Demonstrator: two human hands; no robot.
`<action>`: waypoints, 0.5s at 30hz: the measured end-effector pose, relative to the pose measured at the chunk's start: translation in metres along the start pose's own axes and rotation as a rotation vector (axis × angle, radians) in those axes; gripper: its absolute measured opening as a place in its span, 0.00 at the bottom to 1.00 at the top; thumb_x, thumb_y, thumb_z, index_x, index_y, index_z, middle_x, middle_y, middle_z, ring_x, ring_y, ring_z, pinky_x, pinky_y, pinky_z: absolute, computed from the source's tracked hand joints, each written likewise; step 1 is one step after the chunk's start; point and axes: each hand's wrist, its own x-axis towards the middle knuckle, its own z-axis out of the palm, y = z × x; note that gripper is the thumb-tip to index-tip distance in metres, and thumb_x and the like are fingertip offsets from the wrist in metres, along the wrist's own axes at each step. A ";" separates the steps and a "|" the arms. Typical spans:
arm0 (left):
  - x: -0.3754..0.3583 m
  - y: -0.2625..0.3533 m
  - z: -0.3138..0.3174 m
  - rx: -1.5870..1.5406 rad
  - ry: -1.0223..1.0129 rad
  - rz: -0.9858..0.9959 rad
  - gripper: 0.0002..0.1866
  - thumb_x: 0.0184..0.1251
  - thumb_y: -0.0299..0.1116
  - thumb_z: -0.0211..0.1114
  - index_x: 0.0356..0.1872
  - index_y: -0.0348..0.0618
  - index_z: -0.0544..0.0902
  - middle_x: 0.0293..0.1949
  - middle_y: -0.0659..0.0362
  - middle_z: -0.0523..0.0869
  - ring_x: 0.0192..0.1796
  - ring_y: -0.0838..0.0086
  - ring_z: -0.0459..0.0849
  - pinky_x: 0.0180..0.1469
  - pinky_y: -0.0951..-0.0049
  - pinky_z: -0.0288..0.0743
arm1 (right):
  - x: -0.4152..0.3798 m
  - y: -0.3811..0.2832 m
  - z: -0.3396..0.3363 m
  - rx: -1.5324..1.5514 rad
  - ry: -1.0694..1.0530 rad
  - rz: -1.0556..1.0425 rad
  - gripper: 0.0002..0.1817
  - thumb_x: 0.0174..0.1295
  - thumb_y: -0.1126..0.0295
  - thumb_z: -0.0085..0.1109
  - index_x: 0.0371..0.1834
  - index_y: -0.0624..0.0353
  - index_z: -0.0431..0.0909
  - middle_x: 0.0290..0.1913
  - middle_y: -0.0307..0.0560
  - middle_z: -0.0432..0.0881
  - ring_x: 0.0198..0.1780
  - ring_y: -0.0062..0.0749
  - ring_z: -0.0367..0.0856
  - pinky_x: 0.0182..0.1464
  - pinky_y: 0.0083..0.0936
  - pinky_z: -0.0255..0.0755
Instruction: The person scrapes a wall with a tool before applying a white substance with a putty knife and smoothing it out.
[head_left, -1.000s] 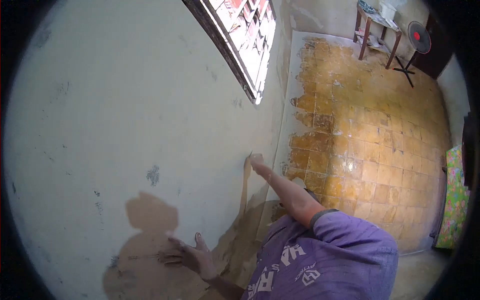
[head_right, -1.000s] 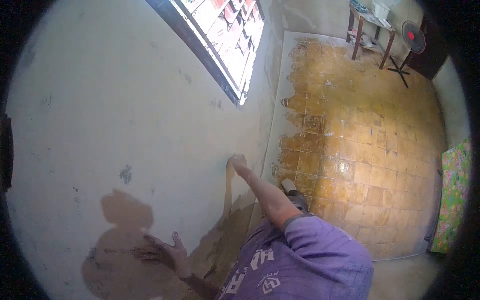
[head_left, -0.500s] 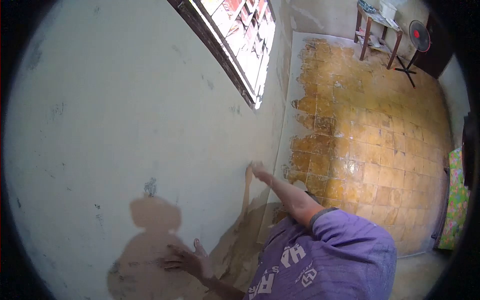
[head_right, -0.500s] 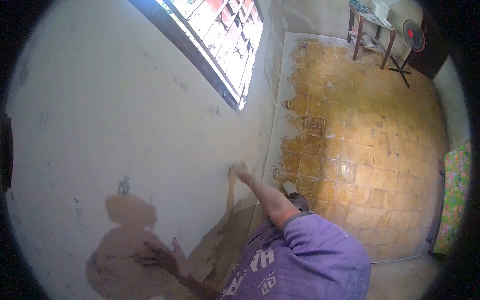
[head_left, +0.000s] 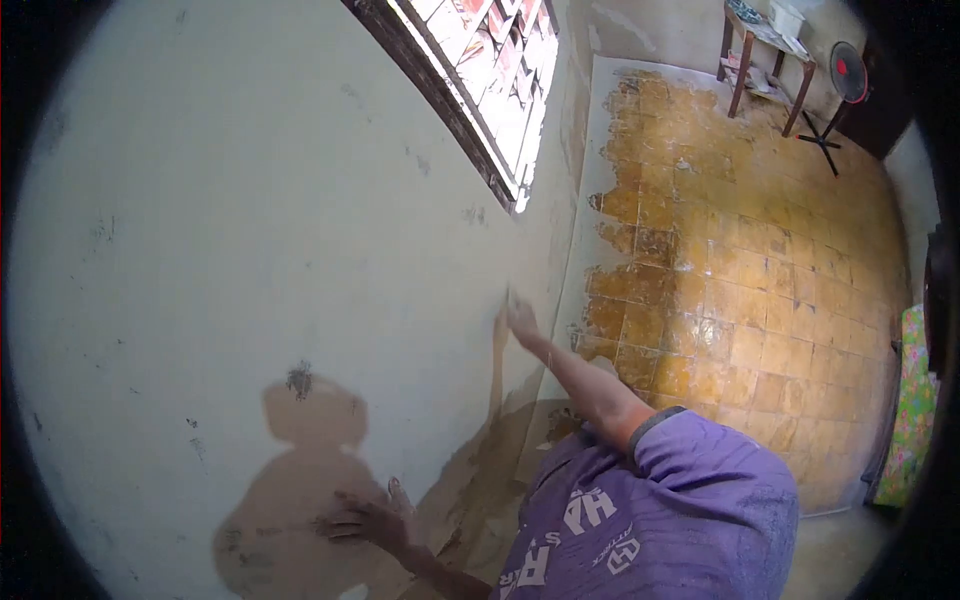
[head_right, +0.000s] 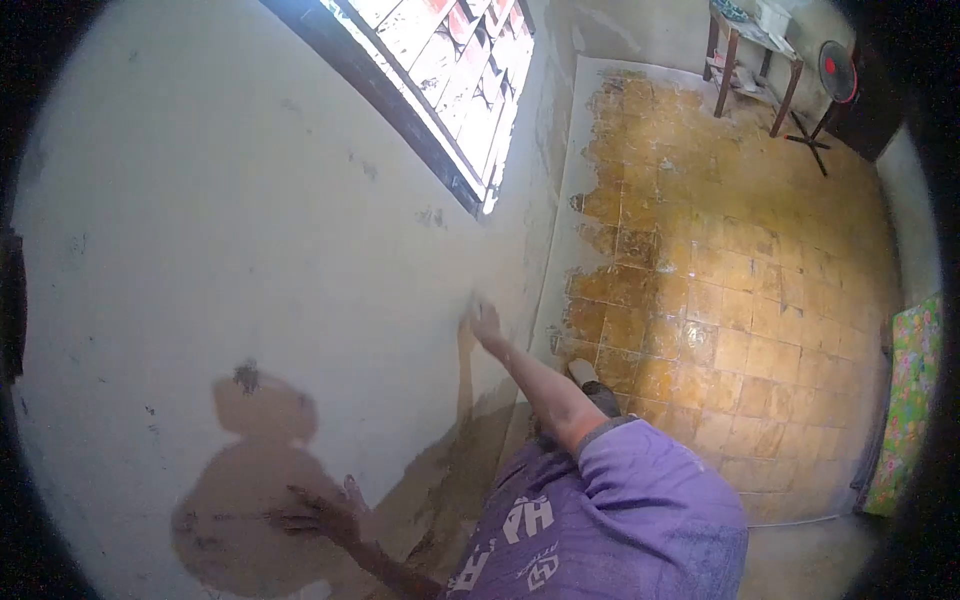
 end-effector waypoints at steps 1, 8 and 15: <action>0.001 0.000 -0.001 -0.007 0.001 0.009 0.54 0.63 0.67 0.54 0.78 0.42 0.41 0.72 0.23 0.33 0.73 0.23 0.28 0.70 0.27 0.25 | -0.026 0.014 0.008 -0.048 -0.193 0.213 0.21 0.68 0.62 0.48 0.58 0.65 0.73 0.47 0.66 0.81 0.54 0.55 0.77 0.57 0.44 0.68; -0.005 -0.001 0.000 0.047 -0.050 -0.008 0.56 0.61 0.70 0.55 0.78 0.44 0.40 0.72 0.23 0.35 0.73 0.23 0.30 0.69 0.25 0.28 | -0.013 -0.068 0.023 -0.179 0.212 -0.115 0.15 0.65 0.65 0.46 0.40 0.66 0.78 0.43 0.64 0.80 0.48 0.56 0.77 0.47 0.45 0.70; -0.009 0.002 0.004 -0.040 -0.076 -0.045 0.55 0.63 0.66 0.57 0.78 0.43 0.40 0.72 0.24 0.35 0.73 0.22 0.30 0.69 0.25 0.31 | -0.048 -0.231 -0.031 0.171 0.064 -0.475 0.25 0.65 0.72 0.51 0.66 0.68 0.66 0.26 0.65 0.76 0.24 0.51 0.76 0.30 0.42 0.68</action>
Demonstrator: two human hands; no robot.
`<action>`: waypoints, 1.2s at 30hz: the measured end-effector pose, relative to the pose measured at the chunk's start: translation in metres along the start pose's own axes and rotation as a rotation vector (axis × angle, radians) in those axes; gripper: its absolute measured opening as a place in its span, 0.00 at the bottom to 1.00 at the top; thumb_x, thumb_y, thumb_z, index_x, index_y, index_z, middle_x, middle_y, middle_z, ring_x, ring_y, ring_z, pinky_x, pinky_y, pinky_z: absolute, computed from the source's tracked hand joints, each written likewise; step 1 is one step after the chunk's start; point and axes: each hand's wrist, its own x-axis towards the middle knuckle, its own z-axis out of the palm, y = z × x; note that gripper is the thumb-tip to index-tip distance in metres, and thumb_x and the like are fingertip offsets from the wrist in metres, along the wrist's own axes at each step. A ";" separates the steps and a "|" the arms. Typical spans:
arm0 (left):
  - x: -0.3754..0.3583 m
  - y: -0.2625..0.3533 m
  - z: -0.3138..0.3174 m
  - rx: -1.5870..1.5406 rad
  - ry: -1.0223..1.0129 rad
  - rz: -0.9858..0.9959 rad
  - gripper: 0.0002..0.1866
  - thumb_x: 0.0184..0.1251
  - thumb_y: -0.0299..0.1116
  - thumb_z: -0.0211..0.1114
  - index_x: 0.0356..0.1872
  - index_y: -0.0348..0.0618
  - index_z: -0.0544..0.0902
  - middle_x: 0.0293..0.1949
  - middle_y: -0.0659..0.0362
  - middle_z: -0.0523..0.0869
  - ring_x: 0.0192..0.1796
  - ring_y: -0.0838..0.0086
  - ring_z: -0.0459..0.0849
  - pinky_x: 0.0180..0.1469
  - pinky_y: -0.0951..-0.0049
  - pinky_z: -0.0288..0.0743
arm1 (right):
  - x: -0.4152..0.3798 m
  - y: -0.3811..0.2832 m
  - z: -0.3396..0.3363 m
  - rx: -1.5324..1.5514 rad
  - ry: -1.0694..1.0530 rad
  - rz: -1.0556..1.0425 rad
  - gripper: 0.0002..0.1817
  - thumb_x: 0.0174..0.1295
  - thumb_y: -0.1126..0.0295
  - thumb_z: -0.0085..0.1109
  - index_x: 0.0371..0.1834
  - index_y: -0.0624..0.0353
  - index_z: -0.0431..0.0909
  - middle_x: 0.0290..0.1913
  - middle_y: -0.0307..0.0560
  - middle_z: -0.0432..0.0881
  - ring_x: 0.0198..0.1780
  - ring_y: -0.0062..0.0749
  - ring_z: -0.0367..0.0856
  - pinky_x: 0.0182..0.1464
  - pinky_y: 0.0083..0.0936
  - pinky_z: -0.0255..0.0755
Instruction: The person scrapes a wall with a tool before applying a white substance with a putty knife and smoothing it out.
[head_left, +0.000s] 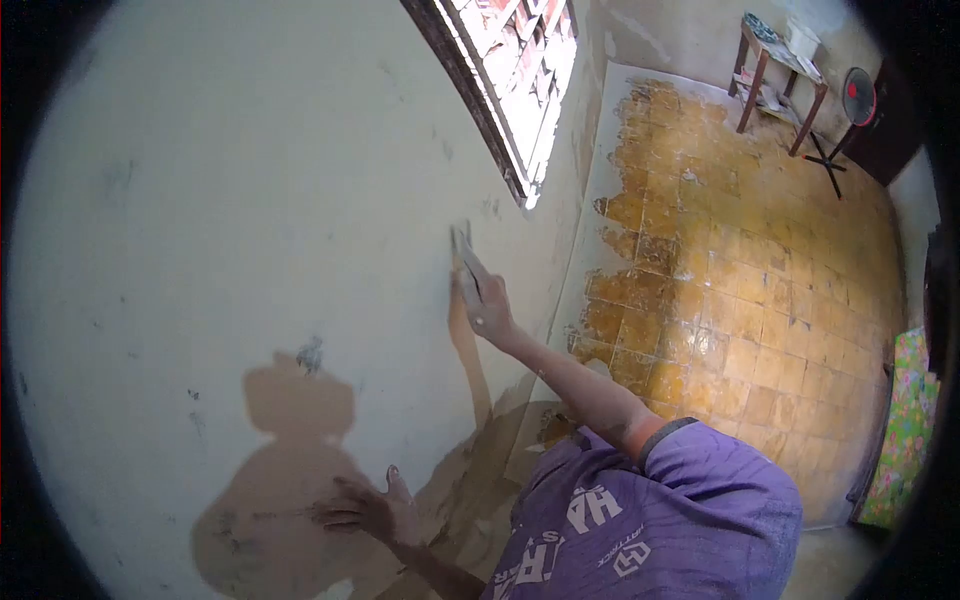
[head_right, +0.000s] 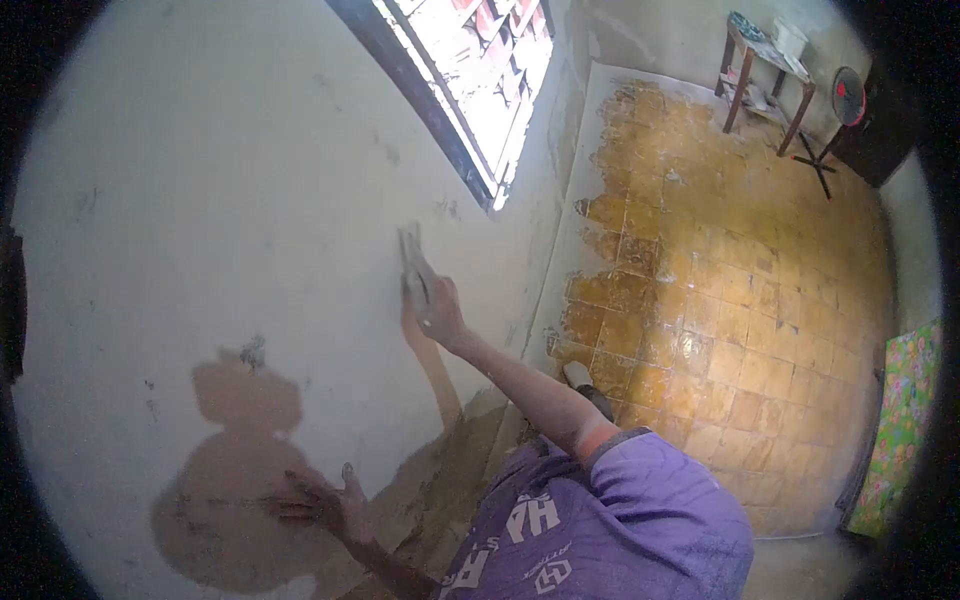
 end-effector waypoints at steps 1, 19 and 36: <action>0.002 0.001 -0.003 -0.012 -0.008 0.011 0.54 0.64 0.65 0.56 0.77 0.42 0.40 0.72 0.22 0.34 0.72 0.20 0.30 0.68 0.23 0.31 | -0.022 0.029 0.009 -0.023 0.054 -0.019 0.26 0.64 0.72 0.52 0.66 0.67 0.66 0.30 0.66 0.77 0.27 0.51 0.78 0.32 0.43 0.69; 0.009 0.002 -0.030 -0.439 -0.154 -0.049 0.46 0.67 0.60 0.57 0.78 0.53 0.47 0.75 0.32 0.36 0.75 0.29 0.32 0.71 0.28 0.37 | 0.079 -0.059 0.008 -0.310 0.162 -0.262 0.30 0.61 0.67 0.56 0.67 0.66 0.63 0.41 0.59 0.75 0.45 0.55 0.72 0.48 0.45 0.65; -0.003 -0.018 -0.061 -0.581 -0.092 0.013 0.41 0.65 0.50 0.63 0.76 0.51 0.55 0.78 0.43 0.46 0.79 0.44 0.42 0.75 0.38 0.41 | 0.195 -0.036 -0.029 -0.132 0.225 -0.247 0.16 0.65 0.59 0.57 0.44 0.63 0.73 0.34 0.52 0.78 0.31 0.39 0.76 0.33 0.36 0.71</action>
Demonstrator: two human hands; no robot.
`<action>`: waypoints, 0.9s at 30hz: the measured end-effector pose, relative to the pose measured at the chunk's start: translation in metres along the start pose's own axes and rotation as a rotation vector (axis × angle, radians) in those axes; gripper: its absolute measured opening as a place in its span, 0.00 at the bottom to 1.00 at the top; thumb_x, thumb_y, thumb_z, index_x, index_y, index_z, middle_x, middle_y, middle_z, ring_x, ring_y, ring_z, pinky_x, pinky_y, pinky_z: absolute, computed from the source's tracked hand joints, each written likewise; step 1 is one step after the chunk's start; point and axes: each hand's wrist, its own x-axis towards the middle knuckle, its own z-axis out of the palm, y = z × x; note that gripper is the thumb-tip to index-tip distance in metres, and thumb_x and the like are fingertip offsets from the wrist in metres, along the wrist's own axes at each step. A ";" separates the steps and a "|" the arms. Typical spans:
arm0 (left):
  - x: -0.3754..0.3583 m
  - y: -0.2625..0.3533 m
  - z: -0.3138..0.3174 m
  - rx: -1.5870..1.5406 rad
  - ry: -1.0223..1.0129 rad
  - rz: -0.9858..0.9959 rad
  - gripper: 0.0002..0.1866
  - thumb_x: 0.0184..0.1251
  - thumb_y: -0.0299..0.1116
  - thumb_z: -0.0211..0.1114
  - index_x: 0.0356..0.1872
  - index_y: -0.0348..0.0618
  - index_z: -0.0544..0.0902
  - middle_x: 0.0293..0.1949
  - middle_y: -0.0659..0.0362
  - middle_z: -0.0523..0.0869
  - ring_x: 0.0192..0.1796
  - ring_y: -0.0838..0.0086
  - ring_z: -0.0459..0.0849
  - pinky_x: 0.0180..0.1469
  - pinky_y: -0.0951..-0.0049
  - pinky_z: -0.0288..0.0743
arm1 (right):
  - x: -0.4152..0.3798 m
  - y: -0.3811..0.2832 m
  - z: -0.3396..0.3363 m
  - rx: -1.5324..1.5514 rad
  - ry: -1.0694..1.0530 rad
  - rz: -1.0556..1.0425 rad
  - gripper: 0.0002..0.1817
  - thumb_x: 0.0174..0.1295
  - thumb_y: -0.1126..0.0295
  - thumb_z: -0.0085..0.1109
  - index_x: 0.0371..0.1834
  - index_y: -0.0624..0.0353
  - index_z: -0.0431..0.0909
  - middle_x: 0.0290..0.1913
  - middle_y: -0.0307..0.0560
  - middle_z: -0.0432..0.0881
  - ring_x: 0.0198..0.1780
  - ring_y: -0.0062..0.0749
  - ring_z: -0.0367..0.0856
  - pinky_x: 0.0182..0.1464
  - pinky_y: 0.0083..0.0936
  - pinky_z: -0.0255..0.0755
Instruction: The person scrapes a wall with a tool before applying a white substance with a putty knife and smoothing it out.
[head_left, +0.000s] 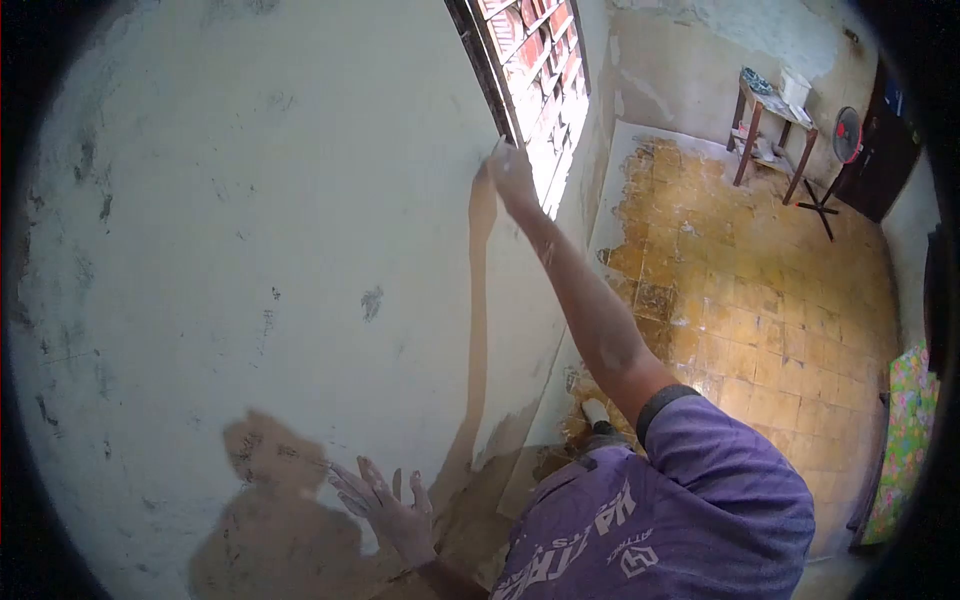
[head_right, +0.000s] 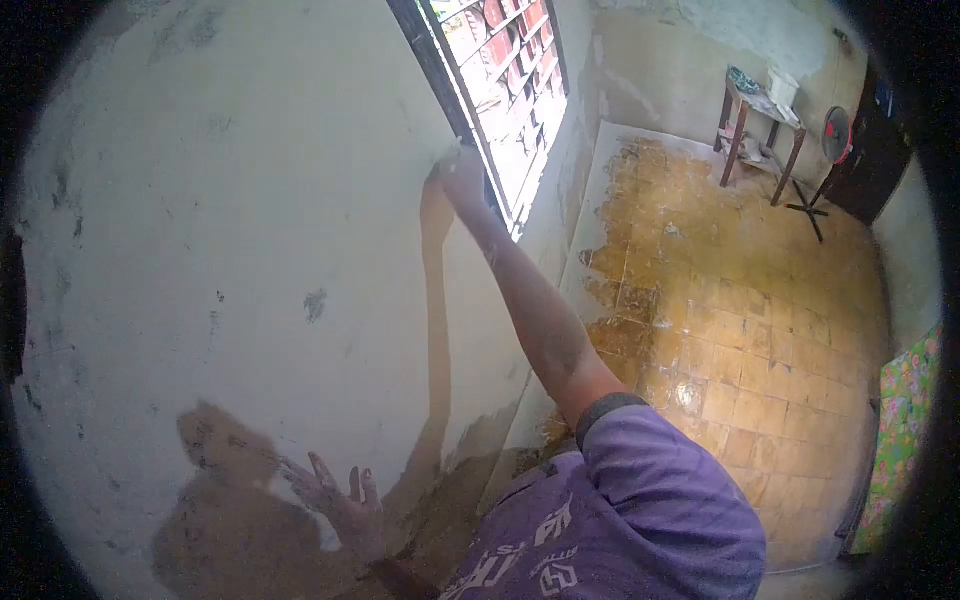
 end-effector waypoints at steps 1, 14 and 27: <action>0.001 0.002 0.000 -0.020 0.009 0.006 0.41 0.65 0.49 0.63 0.76 0.51 0.56 0.77 0.43 0.46 0.79 0.44 0.42 0.75 0.38 0.41 | -0.018 0.005 0.004 -0.156 0.027 -0.010 0.17 0.65 0.60 0.56 0.44 0.65 0.73 0.36 0.57 0.77 0.35 0.47 0.75 0.38 0.41 0.70; -0.002 -0.001 0.003 -0.029 -0.022 -0.002 0.40 0.66 0.53 0.61 0.76 0.55 0.58 0.78 0.43 0.43 0.79 0.42 0.38 0.75 0.37 0.43 | -0.016 -0.010 0.001 -0.261 -0.036 -0.314 0.13 0.60 0.69 0.58 0.42 0.65 0.71 0.41 0.61 0.74 0.44 0.58 0.72 0.45 0.48 0.67; -0.001 0.016 0.004 -0.483 -0.096 -0.173 0.38 0.65 0.32 0.64 0.75 0.50 0.58 0.76 0.45 0.49 0.76 0.48 0.51 0.63 0.51 0.77 | -0.112 0.084 0.010 -0.247 0.047 0.161 0.19 0.64 0.59 0.54 0.46 0.66 0.75 0.41 0.61 0.78 0.45 0.55 0.78 0.49 0.46 0.71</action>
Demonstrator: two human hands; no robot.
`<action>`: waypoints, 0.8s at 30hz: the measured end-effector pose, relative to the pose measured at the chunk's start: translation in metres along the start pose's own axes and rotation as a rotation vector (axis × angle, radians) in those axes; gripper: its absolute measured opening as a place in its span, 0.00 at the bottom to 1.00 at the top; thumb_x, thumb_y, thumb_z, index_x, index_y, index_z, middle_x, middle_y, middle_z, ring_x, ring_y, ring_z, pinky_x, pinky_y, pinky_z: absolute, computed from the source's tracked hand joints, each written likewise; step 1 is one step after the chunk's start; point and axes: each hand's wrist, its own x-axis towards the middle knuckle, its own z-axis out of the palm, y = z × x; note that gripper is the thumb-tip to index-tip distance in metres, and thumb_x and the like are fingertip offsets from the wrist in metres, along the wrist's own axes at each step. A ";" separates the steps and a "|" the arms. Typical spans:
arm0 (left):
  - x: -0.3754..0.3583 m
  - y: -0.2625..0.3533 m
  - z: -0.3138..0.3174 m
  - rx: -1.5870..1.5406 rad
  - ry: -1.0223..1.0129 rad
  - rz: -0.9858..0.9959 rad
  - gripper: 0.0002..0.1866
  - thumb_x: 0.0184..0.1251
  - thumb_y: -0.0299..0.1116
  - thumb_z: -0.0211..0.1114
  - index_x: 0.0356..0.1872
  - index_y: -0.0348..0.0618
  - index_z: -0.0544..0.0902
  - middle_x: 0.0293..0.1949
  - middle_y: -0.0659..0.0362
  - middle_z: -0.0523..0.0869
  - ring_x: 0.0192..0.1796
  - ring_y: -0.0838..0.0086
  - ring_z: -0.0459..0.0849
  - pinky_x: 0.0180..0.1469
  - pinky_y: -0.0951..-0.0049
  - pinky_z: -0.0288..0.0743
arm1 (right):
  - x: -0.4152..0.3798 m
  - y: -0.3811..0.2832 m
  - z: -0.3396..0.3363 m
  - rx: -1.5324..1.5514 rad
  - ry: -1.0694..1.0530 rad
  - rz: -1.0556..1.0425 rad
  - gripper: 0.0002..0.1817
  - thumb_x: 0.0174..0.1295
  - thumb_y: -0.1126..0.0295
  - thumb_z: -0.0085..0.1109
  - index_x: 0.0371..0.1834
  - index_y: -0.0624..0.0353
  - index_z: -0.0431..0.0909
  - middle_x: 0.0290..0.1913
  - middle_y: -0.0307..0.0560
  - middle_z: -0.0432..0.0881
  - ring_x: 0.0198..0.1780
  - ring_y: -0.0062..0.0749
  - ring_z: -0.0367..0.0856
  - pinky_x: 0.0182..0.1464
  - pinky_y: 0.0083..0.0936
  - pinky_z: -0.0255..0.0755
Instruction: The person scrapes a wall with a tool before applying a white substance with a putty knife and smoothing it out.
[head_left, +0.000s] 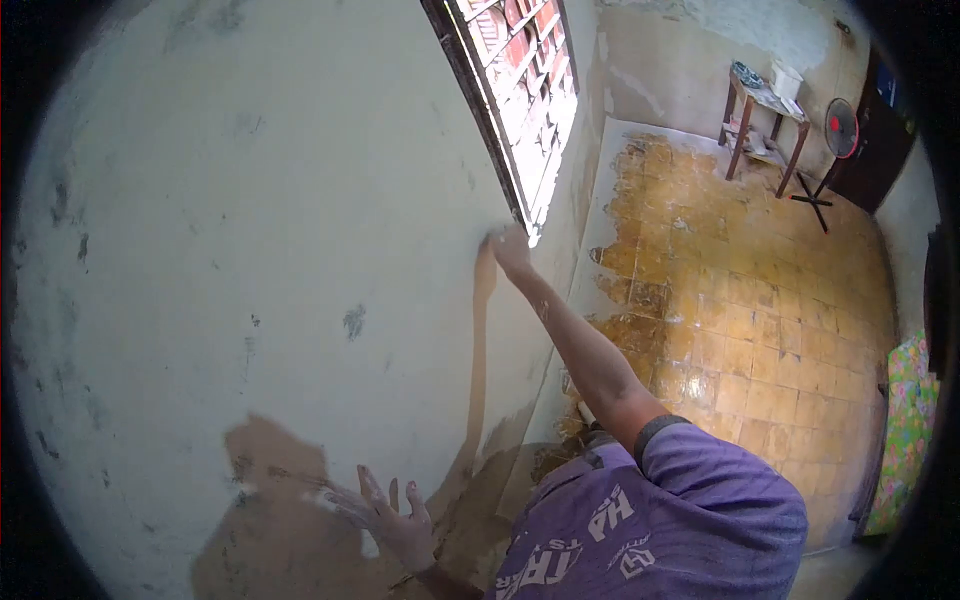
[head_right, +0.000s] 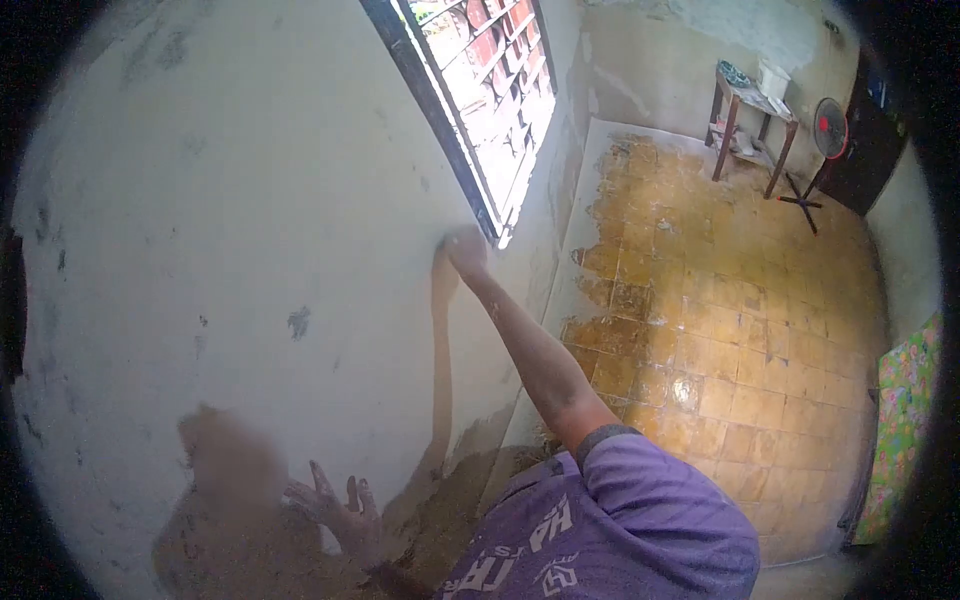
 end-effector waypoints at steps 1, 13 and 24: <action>0.000 -0.002 0.003 -0.144 -0.011 -0.027 0.38 0.64 0.30 0.65 0.75 0.47 0.58 0.76 0.44 0.53 0.74 0.48 0.58 0.63 0.50 0.76 | 0.021 -0.019 0.000 -0.031 0.164 -0.214 0.17 0.66 0.61 0.53 0.45 0.67 0.74 0.37 0.61 0.78 0.41 0.53 0.79 0.45 0.44 0.72; 0.004 0.006 0.023 -0.231 0.043 -0.094 0.42 0.70 0.37 0.62 0.78 0.51 0.47 0.78 0.45 0.42 0.78 0.47 0.44 0.68 0.42 0.66 | 0.027 -0.061 -0.035 0.296 -0.032 0.095 0.21 0.67 0.71 0.43 0.62 0.63 0.71 0.28 0.62 0.79 0.31 0.53 0.83 0.41 0.49 0.71; 0.030 0.022 0.057 0.599 0.313 -0.047 0.59 0.61 0.60 0.63 0.77 0.36 0.36 0.74 0.29 0.30 0.76 0.34 0.25 0.72 0.34 0.24 | 0.028 -0.062 -0.045 0.370 -0.150 0.124 0.19 0.71 0.69 0.46 0.60 0.68 0.72 0.34 0.58 0.83 0.33 0.42 0.80 0.36 0.38 0.69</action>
